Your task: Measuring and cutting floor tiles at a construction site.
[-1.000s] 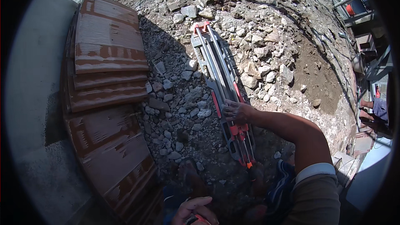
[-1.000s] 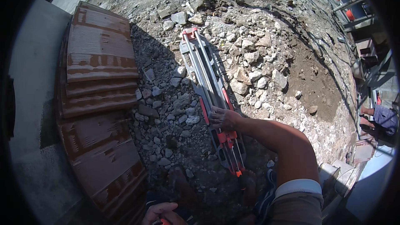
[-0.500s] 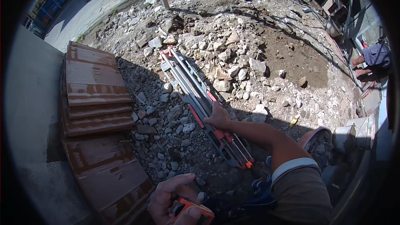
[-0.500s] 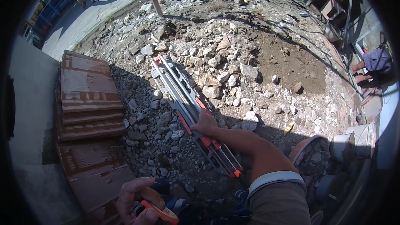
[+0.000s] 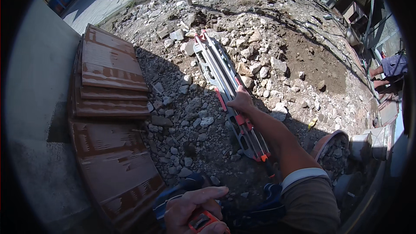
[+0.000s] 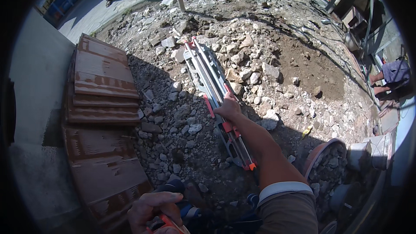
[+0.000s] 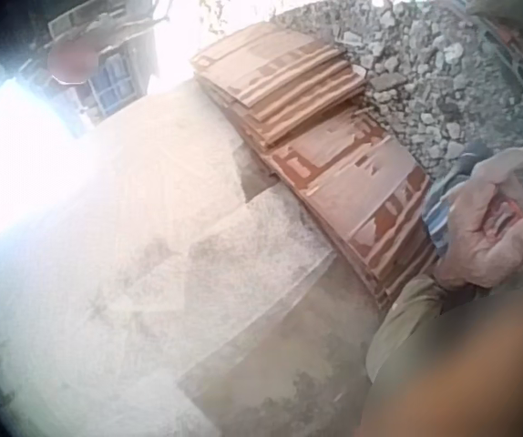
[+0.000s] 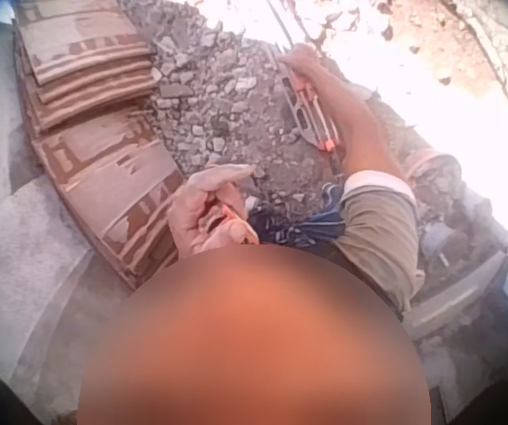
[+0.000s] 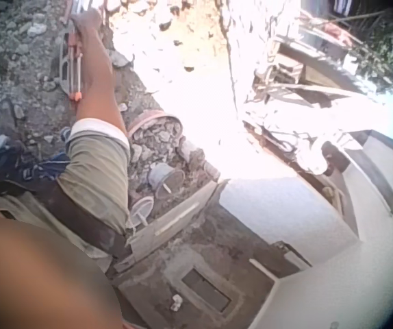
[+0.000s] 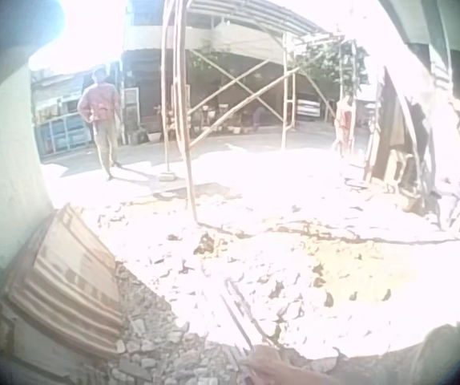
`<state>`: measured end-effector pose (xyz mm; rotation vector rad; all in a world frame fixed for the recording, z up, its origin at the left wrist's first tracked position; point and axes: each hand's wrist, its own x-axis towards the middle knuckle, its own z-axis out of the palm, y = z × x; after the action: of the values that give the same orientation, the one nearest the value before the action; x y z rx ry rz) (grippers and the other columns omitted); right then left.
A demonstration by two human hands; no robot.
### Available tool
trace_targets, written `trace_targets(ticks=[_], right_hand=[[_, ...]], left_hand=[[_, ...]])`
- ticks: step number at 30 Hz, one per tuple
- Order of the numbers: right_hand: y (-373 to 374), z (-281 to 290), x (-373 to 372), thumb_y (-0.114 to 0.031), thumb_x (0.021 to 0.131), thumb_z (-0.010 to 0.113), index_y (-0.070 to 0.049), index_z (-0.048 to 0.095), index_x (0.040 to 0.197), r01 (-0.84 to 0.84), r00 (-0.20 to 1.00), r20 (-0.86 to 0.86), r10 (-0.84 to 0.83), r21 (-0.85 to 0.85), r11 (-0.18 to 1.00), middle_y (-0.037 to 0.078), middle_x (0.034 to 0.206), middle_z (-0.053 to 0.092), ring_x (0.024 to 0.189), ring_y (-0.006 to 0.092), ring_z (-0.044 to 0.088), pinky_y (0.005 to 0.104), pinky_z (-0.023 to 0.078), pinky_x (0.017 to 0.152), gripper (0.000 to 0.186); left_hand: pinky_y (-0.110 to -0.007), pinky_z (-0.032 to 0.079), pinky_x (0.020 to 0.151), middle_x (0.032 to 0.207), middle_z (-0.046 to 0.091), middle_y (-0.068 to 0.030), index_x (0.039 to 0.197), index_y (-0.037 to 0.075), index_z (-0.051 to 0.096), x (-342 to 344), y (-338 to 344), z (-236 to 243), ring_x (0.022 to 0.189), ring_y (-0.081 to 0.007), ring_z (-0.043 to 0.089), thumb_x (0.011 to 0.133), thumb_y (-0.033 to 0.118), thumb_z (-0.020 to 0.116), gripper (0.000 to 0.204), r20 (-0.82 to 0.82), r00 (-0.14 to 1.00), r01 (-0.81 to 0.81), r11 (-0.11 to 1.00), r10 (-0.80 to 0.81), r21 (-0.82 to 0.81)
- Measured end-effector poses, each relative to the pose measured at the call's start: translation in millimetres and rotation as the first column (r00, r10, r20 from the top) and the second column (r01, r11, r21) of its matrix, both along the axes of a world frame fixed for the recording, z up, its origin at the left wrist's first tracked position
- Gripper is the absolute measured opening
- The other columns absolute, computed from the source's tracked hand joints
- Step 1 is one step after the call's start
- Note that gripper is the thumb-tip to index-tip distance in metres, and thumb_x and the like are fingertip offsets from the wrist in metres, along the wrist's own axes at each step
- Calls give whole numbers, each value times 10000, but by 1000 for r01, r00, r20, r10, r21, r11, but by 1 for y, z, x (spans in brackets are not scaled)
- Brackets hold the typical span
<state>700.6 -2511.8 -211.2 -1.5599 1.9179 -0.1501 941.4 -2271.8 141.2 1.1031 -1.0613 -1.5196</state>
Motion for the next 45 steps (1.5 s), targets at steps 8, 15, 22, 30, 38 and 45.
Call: trace_targets(ticks=[8, 15, 22, 30, 38, 45], right_hand=[[-39, -9, -4, -249, 646, 816, 21, 386, 1178, 70, 958, 274, -85, 64, 995, 261, 1109, 569, 1015, 361, 620, 441, 511, 879, 736], [-4, 8, -10, -371, 618, 831, 46, 415, 1178, -151, 981, 127, 144, 43, 988, 297, 1096, 620, 1048, 437, 635, 464, 518, 893, 813], [2, -5, 3, -401, 598, 827, 43, 468, 1171, -102, 994, 50, 101, 17, 995, 269, 1053, 627, 1001, 390, 649, 457, 534, 862, 808], [38, 41, -54, -396, 581, 834, 29, 494, 1131, 33, 989, 145, -28, -29, 999, 176, 890, 601, 841, 313, 643, 421, 519, 749, 773], [44, 96, -137, -368, 587, 815, 23, 445, 1236, 212, 976, 42, -212, 13, 977, 254, 1115, 643, 1057, 391, 645, 428, 512, 915, 844], [48, 80, -219, -381, 589, 817, 77, 463, 1187, 275, 961, 14, -275, -104, 956, 296, 1141, 635, 1074, 397, 646, 419, 511, 928, 833]], left_hand=[[-205, 346, 482, 687, 620, -61, 1219, -123, 590, 20, -8, -6, 493, -83, 518, 827, 270, 784, 588, 26, 1000, -8, 998, 10, -64], [-201, 330, 492, 650, 595, -39, 1206, -119, 605, 21, -29, 5, 510, -70, 501, 821, 304, 802, 604, 37, 997, -67, 997, 65, 44], [-197, 284, 499, 632, 545, -5, 1191, -98, 614, -10, -30, -7, 516, -50, 442, 810, 351, 824, 625, -1, 995, -96, 995, 96, -22], [-205, 282, 497, 669, 549, -9, 1208, -101, 603, -14, -17, -3, 521, -49, 434, 822, 387, 809, 655, 1, 987, -163, 987, 163, 13], [-208, 336, 495, 680, 585, -57, 1235, -113, 585, -22, -21, -3, 513, -84, 487, 842, 361, 769, 642, 153, 988, 16, 998, -6, -65], [-202, 367, 502, 692, 604, -67, 1234, -125, 575, -51, -22, -3, 524, -95, 533, 851, 282, 737, 583, 210, 976, 84, 988, -56, -127]])
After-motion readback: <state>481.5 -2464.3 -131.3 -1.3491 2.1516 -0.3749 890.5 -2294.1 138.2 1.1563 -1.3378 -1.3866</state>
